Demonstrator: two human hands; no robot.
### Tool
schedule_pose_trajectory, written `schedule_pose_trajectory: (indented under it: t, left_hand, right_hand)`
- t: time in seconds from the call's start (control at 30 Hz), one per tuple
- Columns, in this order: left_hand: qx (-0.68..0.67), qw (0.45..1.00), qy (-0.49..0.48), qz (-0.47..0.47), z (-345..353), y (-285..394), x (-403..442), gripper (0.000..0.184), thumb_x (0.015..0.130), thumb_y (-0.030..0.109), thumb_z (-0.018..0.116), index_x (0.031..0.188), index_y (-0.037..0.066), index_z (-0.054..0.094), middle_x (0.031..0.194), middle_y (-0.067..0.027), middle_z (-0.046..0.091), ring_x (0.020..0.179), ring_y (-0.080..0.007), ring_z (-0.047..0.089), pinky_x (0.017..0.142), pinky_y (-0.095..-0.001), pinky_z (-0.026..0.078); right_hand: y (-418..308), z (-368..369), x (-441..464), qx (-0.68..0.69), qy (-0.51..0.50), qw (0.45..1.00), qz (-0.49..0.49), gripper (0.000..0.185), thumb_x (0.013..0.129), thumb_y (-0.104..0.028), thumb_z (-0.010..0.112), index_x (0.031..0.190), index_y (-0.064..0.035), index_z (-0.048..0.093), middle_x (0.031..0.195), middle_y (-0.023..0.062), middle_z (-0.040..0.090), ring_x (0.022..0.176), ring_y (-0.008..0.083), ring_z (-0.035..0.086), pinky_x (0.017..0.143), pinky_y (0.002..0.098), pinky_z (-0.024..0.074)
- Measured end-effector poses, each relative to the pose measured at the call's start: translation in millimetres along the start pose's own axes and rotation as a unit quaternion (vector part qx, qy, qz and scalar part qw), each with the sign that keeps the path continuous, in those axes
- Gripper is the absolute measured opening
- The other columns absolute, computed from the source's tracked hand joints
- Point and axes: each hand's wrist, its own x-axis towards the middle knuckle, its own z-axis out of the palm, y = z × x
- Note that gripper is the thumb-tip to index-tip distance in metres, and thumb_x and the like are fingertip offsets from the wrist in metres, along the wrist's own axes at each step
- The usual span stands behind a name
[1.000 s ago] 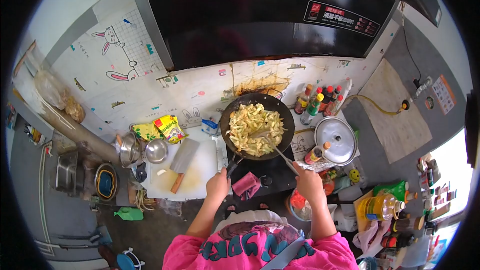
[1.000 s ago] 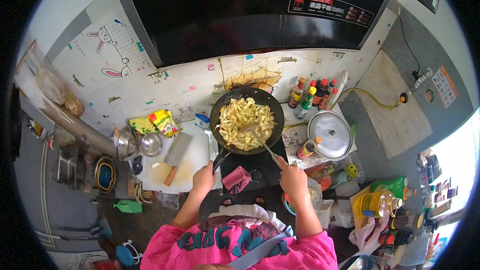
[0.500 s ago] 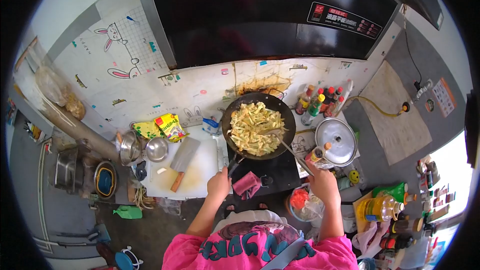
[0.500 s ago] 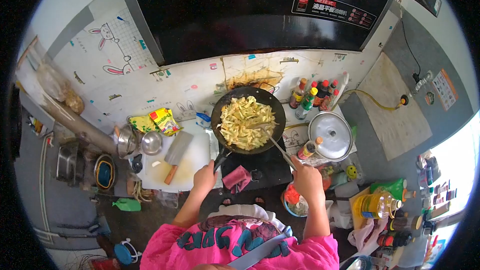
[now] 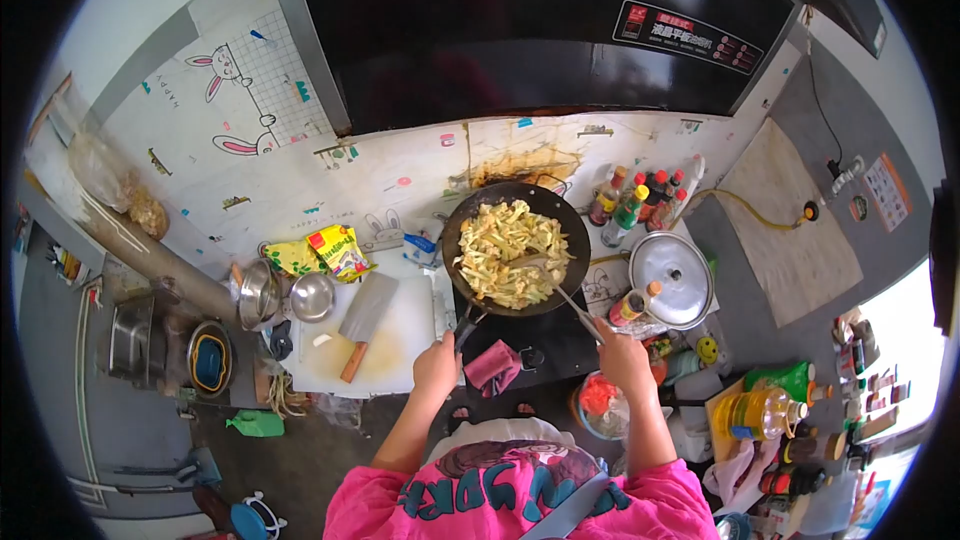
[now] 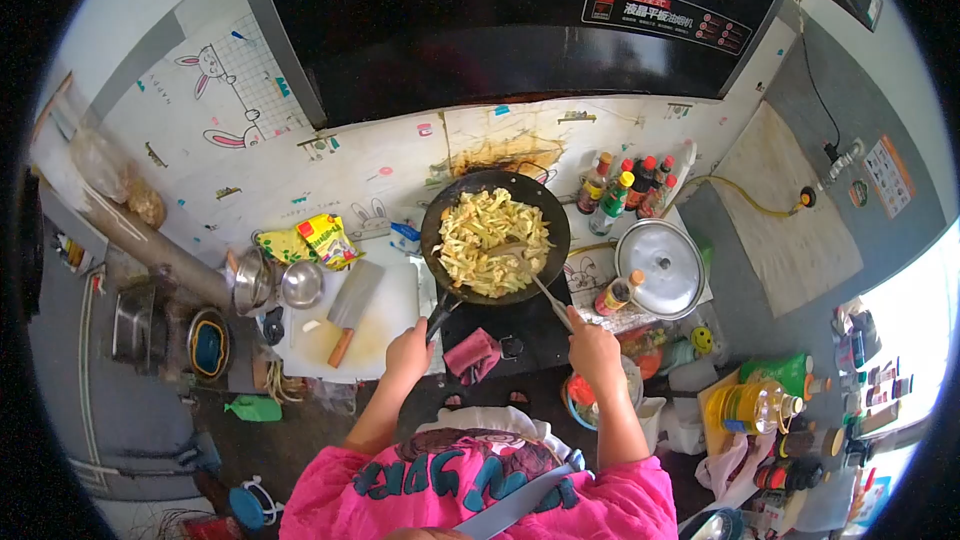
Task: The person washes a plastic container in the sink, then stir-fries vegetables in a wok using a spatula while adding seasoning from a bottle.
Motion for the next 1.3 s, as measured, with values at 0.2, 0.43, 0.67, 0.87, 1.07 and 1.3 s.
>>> schedule_pose_trajectory:
  t: [0.2, 0.43, 0.67, 0.87, 1.07, 1.3]
  left_hand:
    - [0.003, 1.0, -0.003, 0.008, -1, 0, 2, 0.044, 0.078, 0.019, 0.063, 0.115, 0.002, 0.046, 0.08, -0.0175, 0.061, 0.069, -0.0353, 0.062, 0.059, -0.0441, 0.05]
    - [0.009, 1.0, 0.0, 0.003, 2, 1, 1, 0.045, 0.079, 0.019, 0.063, 0.116, 0.002, 0.046, 0.08, -0.0171, 0.061, 0.069, -0.0347, 0.062, 0.059, -0.0436, 0.05]
    - [0.014, 1.0, -0.009, -0.005, 2, 1, 2, 0.049, 0.079, 0.019, 0.063, 0.121, 0.002, 0.046, 0.08, -0.0159, 0.061, 0.07, -0.0338, 0.062, 0.06, -0.0429, 0.05]
    - [0.02, 1.0, -0.009, -0.008, -3, 4, 1, 0.047, 0.078, 0.019, 0.063, 0.118, 0.002, 0.047, 0.078, -0.0157, 0.061, 0.07, -0.0338, 0.062, 0.059, -0.043, 0.05]
    - [0.015, 1.0, 0.0, -0.007, 2, 0, 2, 0.046, 0.076, 0.02, 0.066, 0.114, 0.002, 0.048, 0.075, -0.0154, 0.061, 0.068, -0.0338, 0.062, 0.059, -0.0434, 0.05]
    - [0.023, 1.0, 0.0, -0.008, 2, 2, 2, 0.043, 0.077, 0.02, 0.065, 0.112, 0.002, 0.049, 0.076, -0.0157, 0.061, 0.069, -0.0337, 0.063, 0.059, -0.0432, 0.05]
  right_hand:
    - [11, 66, 17, 0.078, 0.051, 0.996, -0.009, 0.049, 0.083, -0.014, 0.054, 0.128, -0.0052, 0.039, 0.081, 0.0263, 0.061, 0.075, 0.043, 0.06, 0.066, 0.0509, 0.0466]
    - [32, 149, -10, 0.321, 0.139, 0.935, 0.054, 0.033, 0.088, -0.024, 0.056, 0.11, -0.0012, 0.048, 0.078, 0.0191, 0.062, 0.066, 0.0356, 0.061, 0.061, 0.0427, 0.0478]
    - [14, 162, -15, 0.582, -0.013, 0.796, 0.17, 0.018, 0.094, -0.03, 0.049, 0.096, -0.0135, 0.041, 0.059, -0.0027, 0.037, 0.04, 0.0062, 0.033, 0.033, 0.0223, 0.0251]
    - [16, 169, -13, 0.611, -0.05, 0.773, 0.16, 0.02, 0.095, -0.031, 0.046, 0.088, -0.0157, 0.035, 0.058, -0.0013, 0.036, 0.039, 0.0076, 0.032, 0.033, 0.0237, 0.0258]
    - [17, 169, -12, 0.614, -0.064, 0.769, 0.167, 0.02, 0.096, -0.03, 0.046, 0.088, -0.0155, 0.035, 0.059, -0.0008, 0.036, 0.039, 0.0084, 0.032, 0.034, 0.0241, 0.0263]
    - [15, 167, -13, 0.6, -0.057, 0.782, 0.161, 0.019, 0.095, -0.028, 0.046, 0.088, -0.0151, 0.035, 0.059, -0.0002, 0.037, 0.04, 0.0092, 0.034, 0.034, 0.0248, 0.0277]
